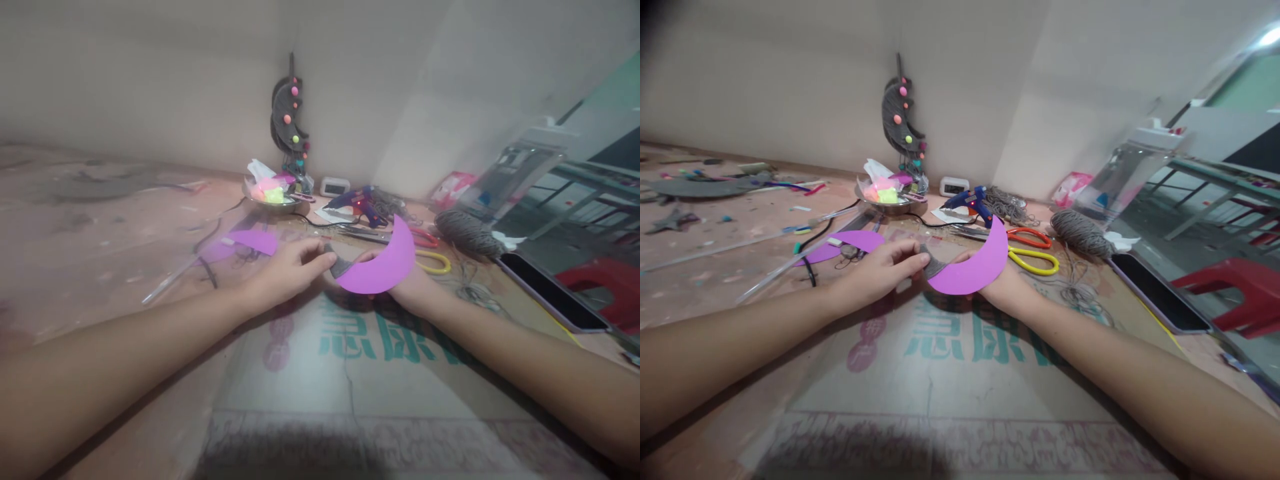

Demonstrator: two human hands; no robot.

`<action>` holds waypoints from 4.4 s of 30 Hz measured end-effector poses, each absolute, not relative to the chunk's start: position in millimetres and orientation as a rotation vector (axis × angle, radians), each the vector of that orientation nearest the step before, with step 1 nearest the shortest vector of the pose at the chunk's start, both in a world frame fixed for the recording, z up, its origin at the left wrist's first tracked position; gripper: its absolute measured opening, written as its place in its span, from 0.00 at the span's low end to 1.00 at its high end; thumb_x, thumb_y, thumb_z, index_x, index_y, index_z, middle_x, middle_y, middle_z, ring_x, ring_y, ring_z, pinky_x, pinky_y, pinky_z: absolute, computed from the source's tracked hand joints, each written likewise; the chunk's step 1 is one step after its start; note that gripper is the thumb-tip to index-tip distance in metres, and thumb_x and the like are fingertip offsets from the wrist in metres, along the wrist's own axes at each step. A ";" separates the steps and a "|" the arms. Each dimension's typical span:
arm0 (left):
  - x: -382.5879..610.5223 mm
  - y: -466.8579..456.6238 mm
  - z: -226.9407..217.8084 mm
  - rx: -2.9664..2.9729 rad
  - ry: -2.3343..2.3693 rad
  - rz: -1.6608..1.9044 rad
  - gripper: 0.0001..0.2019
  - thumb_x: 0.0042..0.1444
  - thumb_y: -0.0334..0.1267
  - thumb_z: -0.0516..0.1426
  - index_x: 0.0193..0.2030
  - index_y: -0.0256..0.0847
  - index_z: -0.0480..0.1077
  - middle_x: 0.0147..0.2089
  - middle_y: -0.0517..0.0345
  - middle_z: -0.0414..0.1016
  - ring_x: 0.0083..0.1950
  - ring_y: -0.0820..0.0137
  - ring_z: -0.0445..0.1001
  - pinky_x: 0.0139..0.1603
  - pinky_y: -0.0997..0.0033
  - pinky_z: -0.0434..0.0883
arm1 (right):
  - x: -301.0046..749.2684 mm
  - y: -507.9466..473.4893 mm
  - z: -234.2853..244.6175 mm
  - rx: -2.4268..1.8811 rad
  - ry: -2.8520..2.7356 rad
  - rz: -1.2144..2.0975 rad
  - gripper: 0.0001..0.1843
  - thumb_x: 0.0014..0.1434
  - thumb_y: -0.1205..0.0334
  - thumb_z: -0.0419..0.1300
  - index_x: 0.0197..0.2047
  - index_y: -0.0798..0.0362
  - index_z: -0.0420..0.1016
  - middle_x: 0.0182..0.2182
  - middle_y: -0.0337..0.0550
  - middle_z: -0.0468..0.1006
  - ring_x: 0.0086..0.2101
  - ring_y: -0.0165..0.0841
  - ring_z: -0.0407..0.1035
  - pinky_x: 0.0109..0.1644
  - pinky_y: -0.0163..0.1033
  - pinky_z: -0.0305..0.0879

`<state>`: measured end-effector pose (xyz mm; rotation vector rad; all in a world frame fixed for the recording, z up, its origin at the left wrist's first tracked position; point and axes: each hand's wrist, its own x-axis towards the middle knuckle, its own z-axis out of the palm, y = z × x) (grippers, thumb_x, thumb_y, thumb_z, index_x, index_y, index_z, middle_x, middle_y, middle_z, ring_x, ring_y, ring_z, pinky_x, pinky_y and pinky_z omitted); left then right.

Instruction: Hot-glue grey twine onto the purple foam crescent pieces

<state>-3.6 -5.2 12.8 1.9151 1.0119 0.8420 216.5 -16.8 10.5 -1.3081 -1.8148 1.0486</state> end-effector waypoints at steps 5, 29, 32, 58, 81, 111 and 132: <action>-2.0 -5.9 12.6 1.928 1.000 0.825 0.15 0.59 0.47 0.52 0.28 0.38 0.66 0.26 0.61 0.69 0.28 0.73 0.66 0.27 0.75 0.61 | 220.6 -9.6 -0.6 -1.284 -1.852 1.018 0.11 0.56 0.55 0.59 0.37 0.51 0.79 0.24 0.42 0.80 0.22 0.33 0.73 0.24 0.36 0.69; -1.9 -2.1 8.6 1.771 0.948 0.885 0.13 0.58 0.46 0.54 0.29 0.38 0.64 0.28 0.62 0.67 0.30 0.74 0.67 0.32 0.75 0.63 | 209.3 -19.5 11.1 -1.264 -1.806 0.939 0.19 0.52 0.64 0.59 0.49 0.52 0.69 0.24 0.36 0.73 0.21 0.28 0.66 0.24 0.35 0.64; -4.6 1.3 6.6 1.743 1.055 1.024 0.14 0.59 0.47 0.53 0.29 0.39 0.63 0.28 0.63 0.66 0.31 0.74 0.66 0.33 0.74 0.63 | 207.3 -24.7 16.6 -1.213 -1.747 0.965 0.18 0.51 0.67 0.57 0.46 0.51 0.64 0.20 0.31 0.66 0.19 0.27 0.62 0.22 0.33 0.61; -1.0 -10.9 11.8 2.070 1.001 0.775 0.14 0.59 0.45 0.53 0.37 0.40 0.75 0.36 0.60 0.79 0.38 0.70 0.74 0.39 0.72 0.66 | 206.7 -30.0 16.6 -1.224 -1.932 0.604 0.17 0.63 0.54 0.53 0.26 0.54 0.66 0.20 0.35 0.67 0.21 0.26 0.61 0.25 0.32 0.57; -0.1 -11.1 11.3 2.228 1.101 0.878 0.11 0.59 0.41 0.53 0.32 0.40 0.74 0.34 0.60 0.78 0.36 0.71 0.72 0.37 0.71 0.64 | 207.5 -23.4 13.7 -1.134 -1.760 1.100 0.14 0.57 0.51 0.60 0.37 0.55 0.69 0.23 0.36 0.70 0.22 0.25 0.61 0.26 0.32 0.59; -0.3 -10.9 11.9 2.000 1.088 0.932 0.10 0.58 0.41 0.54 0.33 0.39 0.74 0.34 0.59 0.77 0.37 0.69 0.73 0.40 0.71 0.67 | 217.0 -8.6 7.4 -1.196 -1.577 0.997 0.19 0.58 0.44 0.58 0.40 0.52 0.64 0.21 0.31 0.68 0.18 0.24 0.58 0.21 0.31 0.57; 1.2 -11.2 6.5 2.306 0.956 0.855 0.09 0.58 0.37 0.53 0.33 0.41 0.74 0.35 0.59 0.77 0.37 0.69 0.72 0.40 0.71 0.65 | 217.4 -30.2 27.0 -0.947 -2.440 -0.511 0.12 0.61 0.60 0.58 0.47 0.54 0.75 0.34 0.47 0.67 0.34 0.34 0.62 0.34 0.38 0.61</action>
